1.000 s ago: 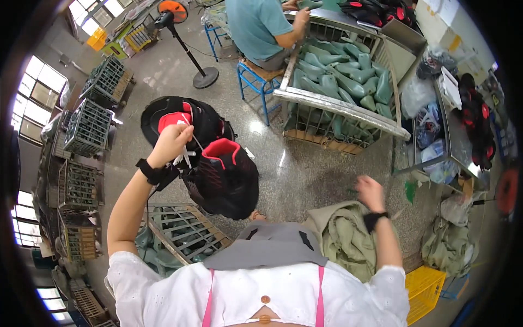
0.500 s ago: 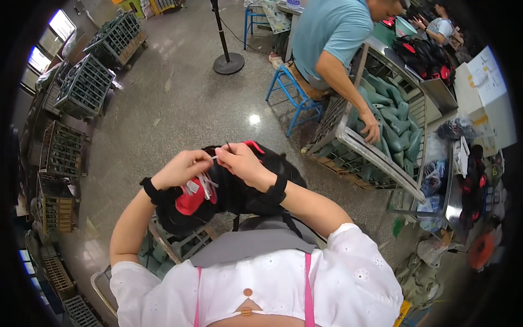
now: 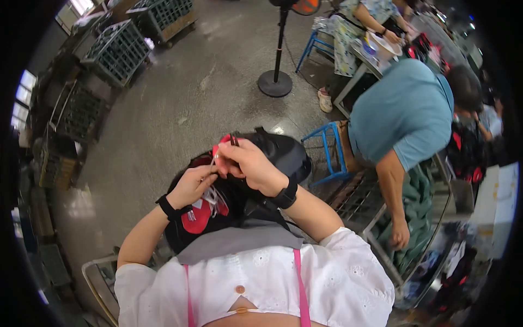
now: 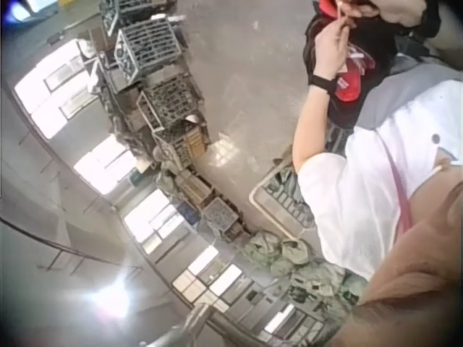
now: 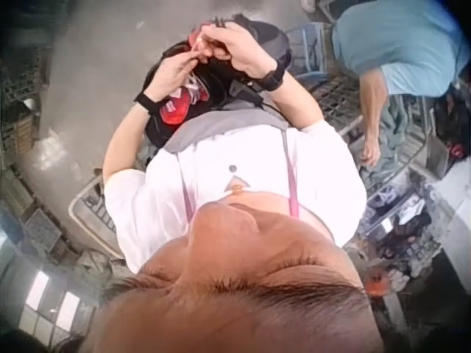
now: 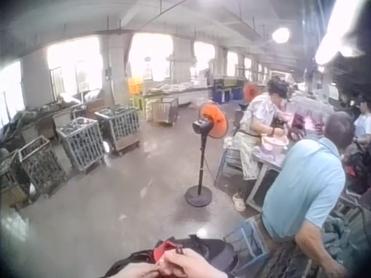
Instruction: Removing shoe uppers from a bag, inspecting them, and placing them on a production line workbench while using a small tool to adjust components.
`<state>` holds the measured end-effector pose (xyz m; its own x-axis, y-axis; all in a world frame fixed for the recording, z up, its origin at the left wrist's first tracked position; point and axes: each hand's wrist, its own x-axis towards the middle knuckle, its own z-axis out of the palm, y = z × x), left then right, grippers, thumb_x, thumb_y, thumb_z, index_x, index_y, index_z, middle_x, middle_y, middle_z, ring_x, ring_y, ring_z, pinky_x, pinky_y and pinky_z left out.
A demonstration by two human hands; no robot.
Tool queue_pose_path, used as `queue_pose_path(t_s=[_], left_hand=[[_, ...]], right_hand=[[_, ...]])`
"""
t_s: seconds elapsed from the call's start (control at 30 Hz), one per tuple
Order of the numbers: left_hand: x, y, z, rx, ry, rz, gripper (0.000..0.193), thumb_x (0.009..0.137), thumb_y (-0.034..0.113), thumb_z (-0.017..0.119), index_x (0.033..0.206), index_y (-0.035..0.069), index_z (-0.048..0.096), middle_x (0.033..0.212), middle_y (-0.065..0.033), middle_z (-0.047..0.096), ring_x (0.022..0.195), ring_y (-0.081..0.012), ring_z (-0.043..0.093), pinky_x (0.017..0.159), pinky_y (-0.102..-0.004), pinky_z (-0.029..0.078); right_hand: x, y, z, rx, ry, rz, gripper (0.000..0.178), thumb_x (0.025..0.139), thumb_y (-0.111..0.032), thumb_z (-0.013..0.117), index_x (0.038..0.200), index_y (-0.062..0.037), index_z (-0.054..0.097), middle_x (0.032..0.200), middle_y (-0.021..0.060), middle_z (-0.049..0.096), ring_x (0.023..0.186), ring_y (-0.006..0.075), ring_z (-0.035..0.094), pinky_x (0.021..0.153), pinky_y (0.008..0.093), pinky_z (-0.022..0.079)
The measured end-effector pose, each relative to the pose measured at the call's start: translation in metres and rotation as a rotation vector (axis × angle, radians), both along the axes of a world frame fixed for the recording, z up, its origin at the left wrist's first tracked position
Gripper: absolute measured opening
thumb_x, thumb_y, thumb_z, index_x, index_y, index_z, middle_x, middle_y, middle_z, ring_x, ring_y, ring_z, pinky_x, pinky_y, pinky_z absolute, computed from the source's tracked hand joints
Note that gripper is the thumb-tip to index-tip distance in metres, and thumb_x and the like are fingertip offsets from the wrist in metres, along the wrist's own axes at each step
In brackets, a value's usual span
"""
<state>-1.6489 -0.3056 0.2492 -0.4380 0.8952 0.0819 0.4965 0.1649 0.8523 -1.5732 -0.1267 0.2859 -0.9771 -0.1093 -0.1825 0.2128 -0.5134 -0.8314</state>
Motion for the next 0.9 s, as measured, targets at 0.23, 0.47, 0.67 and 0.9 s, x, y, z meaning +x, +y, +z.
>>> queue_pose_path(t_s=[0.23,0.47,0.67,0.9], left_hand=[[-0.114,0.019,-0.037,0.179,0.034,0.506,0.012,0.083,0.006,0.049,0.076,-0.001,0.057,0.065,-0.0099,0.056,0.056,-0.019,0.055,0.052,-0.0282,0.042],[-0.275,0.03,-0.053,0.213,-0.016,0.709,0.011,0.079,0.005,0.049,0.07,0.001,0.054,0.058,-0.0122,0.052,0.051,-0.0239,0.054,0.048,-0.0301,0.041],[-0.419,0.043,-0.052,0.064,0.063,0.691,0.005,0.075,0.001,0.052,0.071,0.001,0.054,0.063,-0.0144,0.056,0.059,-0.0306,0.057,0.052,-0.0342,0.044],[-0.588,0.085,-0.059,0.047,0.157,0.681,0.001,0.072,0.001,0.053,0.071,0.0,0.054,0.063,-0.0146,0.056,0.06,-0.0311,0.057,0.053,-0.0364,0.044]], right_hand=[[-0.164,0.024,-0.016,0.112,-0.003,0.129,0.02,0.086,-0.021,0.046,0.087,-0.0033,0.054,0.064,0.0033,0.052,0.047,0.0034,0.036,0.041,0.0174,0.025],[-0.314,0.058,-0.031,0.032,-0.252,0.449,0.038,0.086,-0.024,0.048,0.115,0.0008,0.046,0.096,0.0065,0.054,0.076,0.0105,0.049,0.054,0.0195,0.036],[-0.456,0.064,-0.031,-0.283,-0.393,0.379,0.048,0.094,-0.034,0.032,0.108,0.0071,0.052,0.089,0.0078,0.055,0.072,0.0116,0.047,0.056,0.0219,0.038],[-0.64,0.102,-0.057,-0.474,-0.473,0.503,0.045,0.094,-0.032,0.033,0.102,0.0067,0.055,0.081,0.0065,0.053,0.065,0.0111,0.046,0.05,0.0211,0.038]])
